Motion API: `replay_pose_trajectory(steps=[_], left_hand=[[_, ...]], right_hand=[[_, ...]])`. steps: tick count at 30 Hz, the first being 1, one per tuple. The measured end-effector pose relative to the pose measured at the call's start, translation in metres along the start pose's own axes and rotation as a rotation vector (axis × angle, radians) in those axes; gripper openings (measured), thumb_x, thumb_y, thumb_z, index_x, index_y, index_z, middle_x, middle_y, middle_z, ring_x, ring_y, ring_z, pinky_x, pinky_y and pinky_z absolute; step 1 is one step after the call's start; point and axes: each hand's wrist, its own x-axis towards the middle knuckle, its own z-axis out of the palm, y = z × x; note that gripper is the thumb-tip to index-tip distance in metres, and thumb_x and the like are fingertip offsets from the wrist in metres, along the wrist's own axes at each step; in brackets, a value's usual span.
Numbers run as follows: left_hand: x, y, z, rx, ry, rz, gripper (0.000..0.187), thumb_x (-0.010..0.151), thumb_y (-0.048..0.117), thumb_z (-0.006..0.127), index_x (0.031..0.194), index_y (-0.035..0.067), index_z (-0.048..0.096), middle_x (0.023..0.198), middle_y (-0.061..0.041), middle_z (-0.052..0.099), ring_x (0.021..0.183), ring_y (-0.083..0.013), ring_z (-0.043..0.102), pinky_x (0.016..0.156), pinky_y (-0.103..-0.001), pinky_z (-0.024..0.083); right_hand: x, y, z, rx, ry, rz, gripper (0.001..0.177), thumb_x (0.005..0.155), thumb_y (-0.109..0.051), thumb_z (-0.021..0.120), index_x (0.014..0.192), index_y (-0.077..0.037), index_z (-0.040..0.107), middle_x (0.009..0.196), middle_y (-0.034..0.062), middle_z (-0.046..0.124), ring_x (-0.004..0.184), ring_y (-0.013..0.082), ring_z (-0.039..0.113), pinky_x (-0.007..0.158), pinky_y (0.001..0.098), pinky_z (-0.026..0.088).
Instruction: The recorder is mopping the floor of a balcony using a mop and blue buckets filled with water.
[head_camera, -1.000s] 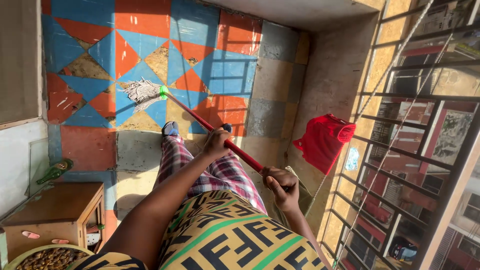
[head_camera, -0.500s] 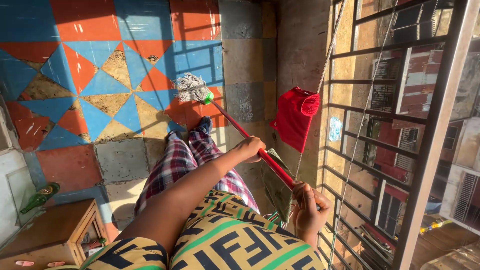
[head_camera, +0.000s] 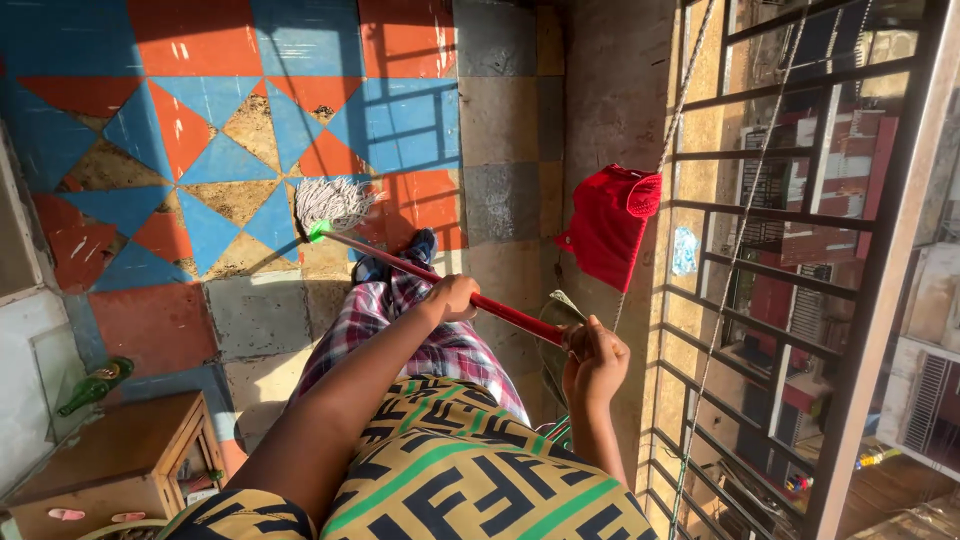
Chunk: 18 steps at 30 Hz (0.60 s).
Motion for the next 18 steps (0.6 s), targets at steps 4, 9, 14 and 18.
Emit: replay_pose_trajectory(steps=[4, 9, 14, 18], left_hand=[[-0.043, -0.074, -0.006, 0.063, -0.043, -0.139, 0.013, 0.078, 0.021, 0.070, 0.086, 0.012, 0.075, 0.087, -0.020, 0.073, 0.086, -0.0391, 0.072, 0.083, -0.047, 0.057], [-0.121, -0.169, -0.013, 0.018, 0.206, -0.211, 0.006, 0.073, 0.012, 0.074, 0.076, 0.007, 0.072, 0.082, -0.017, 0.071, 0.084, -0.0396, 0.069, 0.079, -0.050, 0.055], [-0.163, -0.190, -0.033, -0.013, 0.424, -0.173, 0.010, 0.069, 0.010, 0.074, 0.078, 0.006, 0.071, 0.079, -0.020, 0.069, 0.083, -0.0428, 0.067, 0.078, -0.052, 0.054], [-0.162, -0.189, -0.030, 0.038, 0.553, -0.202, 0.015, 0.076, 0.014, 0.074, 0.072, 0.002, 0.066, 0.078, -0.022, 0.067, 0.084, -0.0450, 0.065, 0.079, -0.052, 0.053]], right_hand=[[-0.004, 0.065, 0.019, 0.030, -0.100, 0.070, 0.050, 0.102, -0.006, 0.055, 0.054, -0.008, 0.039, 0.053, 0.0030, 0.038, 0.052, 0.0184, 0.039, 0.069, 0.0417, 0.049], [-0.033, 0.137, 0.060, 0.088, -0.438, 0.172, 0.045, 0.103, -0.003, 0.056, 0.059, 0.000, 0.047, 0.060, 0.0086, 0.049, 0.060, 0.0205, 0.047, 0.065, 0.0382, 0.044], [-0.042, 0.155, 0.096, -0.064, -0.614, 0.221, 0.046, 0.105, -0.005, 0.057, 0.061, 0.002, 0.047, 0.065, 0.0076, 0.055, 0.061, 0.0155, 0.048, 0.058, 0.0322, 0.040], [-0.039, 0.147, 0.106, -0.239, -0.640, 0.225, 0.043, 0.104, -0.009, 0.059, 0.063, 0.004, 0.054, 0.066, 0.0056, 0.060, 0.059, 0.0119, 0.049, 0.056, 0.0298, 0.040]])
